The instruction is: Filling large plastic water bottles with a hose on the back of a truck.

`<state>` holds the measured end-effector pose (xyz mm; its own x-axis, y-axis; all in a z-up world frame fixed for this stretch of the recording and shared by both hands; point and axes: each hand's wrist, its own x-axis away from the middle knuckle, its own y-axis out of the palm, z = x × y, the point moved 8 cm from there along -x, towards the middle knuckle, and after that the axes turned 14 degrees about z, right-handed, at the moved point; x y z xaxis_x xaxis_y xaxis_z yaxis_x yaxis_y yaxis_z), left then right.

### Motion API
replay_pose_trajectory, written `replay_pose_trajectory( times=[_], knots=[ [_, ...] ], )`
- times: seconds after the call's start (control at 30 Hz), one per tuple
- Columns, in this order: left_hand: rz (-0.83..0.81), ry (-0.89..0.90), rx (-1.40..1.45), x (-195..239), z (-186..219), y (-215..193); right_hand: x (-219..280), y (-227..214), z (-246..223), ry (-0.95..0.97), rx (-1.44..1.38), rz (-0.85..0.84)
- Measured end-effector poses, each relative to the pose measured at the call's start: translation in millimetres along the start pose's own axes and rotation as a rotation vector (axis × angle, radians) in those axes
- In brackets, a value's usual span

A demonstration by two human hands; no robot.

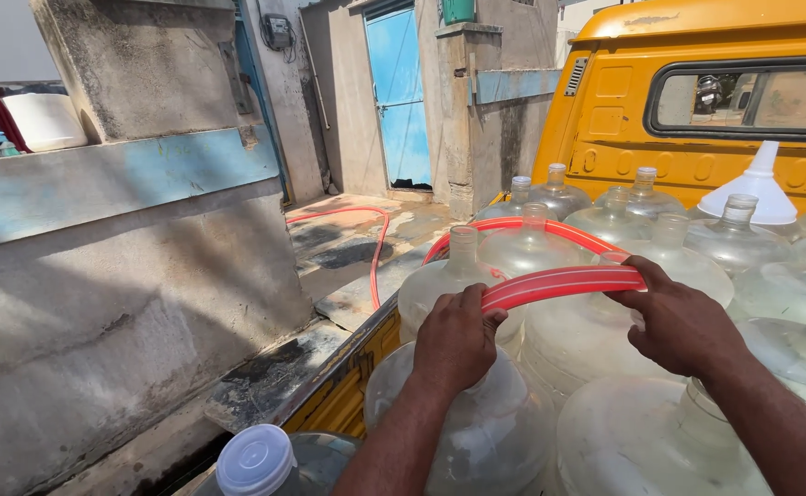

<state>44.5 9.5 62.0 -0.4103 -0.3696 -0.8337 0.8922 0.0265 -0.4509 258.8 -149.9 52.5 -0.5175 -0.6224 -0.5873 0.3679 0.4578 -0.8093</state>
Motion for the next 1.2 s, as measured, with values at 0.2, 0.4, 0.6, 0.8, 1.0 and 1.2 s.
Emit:
replay_pose_trajectory(
  times=[0.2,0.4,0.6,0.8,1.0,1.2],
  knots=[
    [0.007,0.007,-0.010,0,-1,1,0,1,-1,-0.018,0.018,0.012],
    [-0.004,-0.010,0.003,0,3,-3,-3,10,5,-0.012,0.015,0.001],
    [0.003,0.011,-0.007,1,2,-1,-1,6,4,0.002,0.046,-0.044],
    [-0.015,-0.008,-0.011,1,-1,2,-3,10,7,-0.025,-0.040,0.037],
    [-0.044,-0.008,0.052,-4,-12,2,0,3,2,0.004,-0.007,-0.007],
    [-0.123,-0.450,0.845,-9,-58,24,0,4,1,-0.007,-0.017,-0.019]
  ],
)
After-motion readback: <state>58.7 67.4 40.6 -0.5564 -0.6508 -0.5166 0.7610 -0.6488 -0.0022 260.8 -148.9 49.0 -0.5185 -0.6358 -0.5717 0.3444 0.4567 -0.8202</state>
